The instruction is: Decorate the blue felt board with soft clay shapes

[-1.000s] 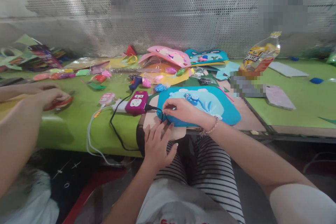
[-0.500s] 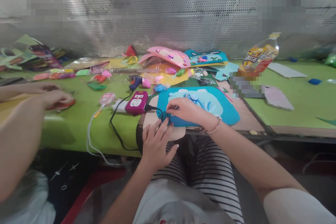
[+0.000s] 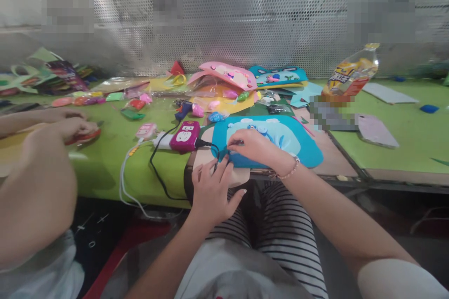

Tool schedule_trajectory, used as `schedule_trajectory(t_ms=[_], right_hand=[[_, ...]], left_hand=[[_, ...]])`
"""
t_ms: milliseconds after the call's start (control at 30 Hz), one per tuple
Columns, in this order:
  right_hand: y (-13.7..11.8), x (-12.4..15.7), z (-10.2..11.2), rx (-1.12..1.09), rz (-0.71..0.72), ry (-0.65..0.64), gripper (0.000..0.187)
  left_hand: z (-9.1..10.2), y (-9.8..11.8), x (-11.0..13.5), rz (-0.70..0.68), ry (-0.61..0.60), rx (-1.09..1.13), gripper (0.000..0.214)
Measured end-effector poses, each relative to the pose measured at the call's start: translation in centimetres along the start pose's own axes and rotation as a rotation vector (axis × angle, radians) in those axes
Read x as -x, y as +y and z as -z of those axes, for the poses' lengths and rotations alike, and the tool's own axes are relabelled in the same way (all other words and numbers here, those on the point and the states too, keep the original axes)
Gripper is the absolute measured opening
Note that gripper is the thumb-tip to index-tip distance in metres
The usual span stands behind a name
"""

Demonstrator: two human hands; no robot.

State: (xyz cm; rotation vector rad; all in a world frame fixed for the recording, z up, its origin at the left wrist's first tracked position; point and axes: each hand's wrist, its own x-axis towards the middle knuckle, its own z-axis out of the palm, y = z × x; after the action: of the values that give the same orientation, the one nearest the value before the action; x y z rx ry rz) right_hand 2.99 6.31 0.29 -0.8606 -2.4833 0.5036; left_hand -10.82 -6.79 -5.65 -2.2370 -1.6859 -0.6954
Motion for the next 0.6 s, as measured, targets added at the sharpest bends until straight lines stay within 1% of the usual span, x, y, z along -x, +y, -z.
schedule_trajectory(t_ms=[200,300,500,600], right_hand=[[-0.3,0.4,0.2,0.119,0.020,0.001,0.015],[-0.1,0.7,0.1,0.149,0.062,-0.005,0.017],[0.2,1.1,-0.1,0.223,0.116,-0.016,0.019],[0.1,1.1,0.0,0.230,0.126,-0.026,0.019]], left_hand=[[0.6,0.6,-0.4,0.040,-0.061,-0.018,0.066],[0.7,0.9,-0.8,0.067,-0.083,-0.037,0.067],[0.4,1.5,-1.9,0.170,-0.048,-0.109,0.068],[0.2,1.6,-2.1,0.175,-0.048,-0.129,0.064]])
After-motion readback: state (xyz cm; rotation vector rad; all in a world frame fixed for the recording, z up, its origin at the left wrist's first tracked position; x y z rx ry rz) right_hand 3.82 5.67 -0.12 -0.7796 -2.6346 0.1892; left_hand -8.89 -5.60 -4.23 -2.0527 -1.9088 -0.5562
